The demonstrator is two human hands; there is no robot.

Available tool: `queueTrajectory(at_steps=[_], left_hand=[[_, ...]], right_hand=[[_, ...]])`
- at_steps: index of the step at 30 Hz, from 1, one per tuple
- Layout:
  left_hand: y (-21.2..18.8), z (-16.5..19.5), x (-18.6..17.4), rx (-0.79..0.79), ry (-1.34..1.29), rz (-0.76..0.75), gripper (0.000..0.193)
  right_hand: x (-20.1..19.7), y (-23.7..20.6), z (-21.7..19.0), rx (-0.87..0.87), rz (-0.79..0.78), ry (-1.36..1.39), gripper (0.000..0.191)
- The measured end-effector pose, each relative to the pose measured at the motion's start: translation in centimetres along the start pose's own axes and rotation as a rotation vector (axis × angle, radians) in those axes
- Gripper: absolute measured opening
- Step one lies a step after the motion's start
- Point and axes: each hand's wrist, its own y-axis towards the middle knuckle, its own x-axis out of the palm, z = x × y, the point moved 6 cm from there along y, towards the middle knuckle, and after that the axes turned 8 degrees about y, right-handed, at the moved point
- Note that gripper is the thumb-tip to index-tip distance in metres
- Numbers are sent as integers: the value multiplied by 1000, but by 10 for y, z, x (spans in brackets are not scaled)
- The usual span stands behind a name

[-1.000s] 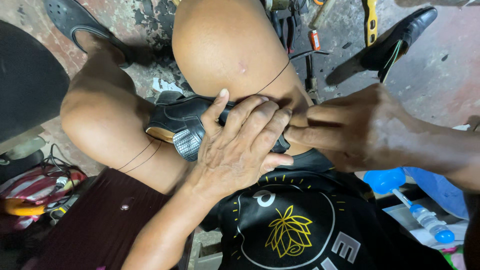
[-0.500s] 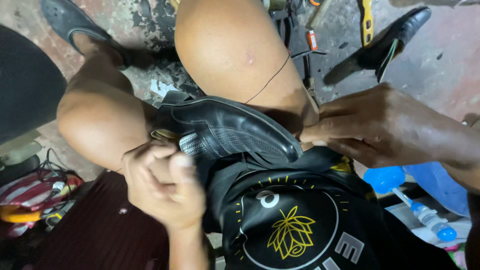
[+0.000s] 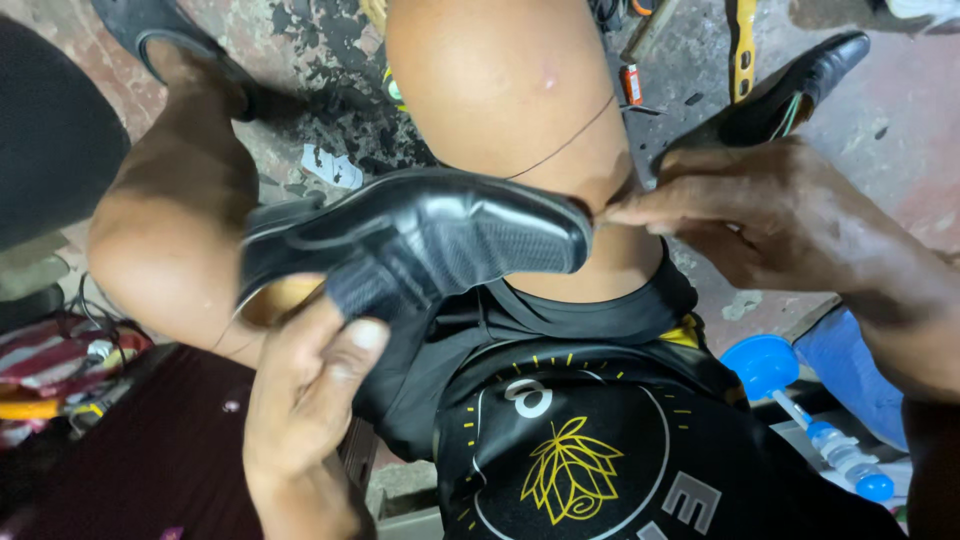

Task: The person stitches the sole of a black shoe using a curved awl and thread. They repeatedly pierce the sole, pull the thread through, and tighten the stitches while holding the shoe on their lap.

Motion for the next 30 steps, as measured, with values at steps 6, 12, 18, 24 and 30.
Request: queueTrajectory(at_steps=[6, 12, 18, 24, 30], left_hand=[[30, -45, 18, -231, -488, -419, 80], [50, -67, 22, -10, -678, -473, 83], [49, -85, 23, -89, -722, -451, 76], [59, -70, 30, 24, -637, -515, 67], [60, -62, 35, -247, -556, -447, 77]], right_hand=[[-3, 4, -4, 34, -23, -1, 54], [-9, -2, -16, -58, 25, -201, 58], [-8, -12, -28, -73, 5, -302, 64], [-8, -7, -42, -50, -57, -444, 62], [-2, -8, -60, -39, -48, -560, 53]])
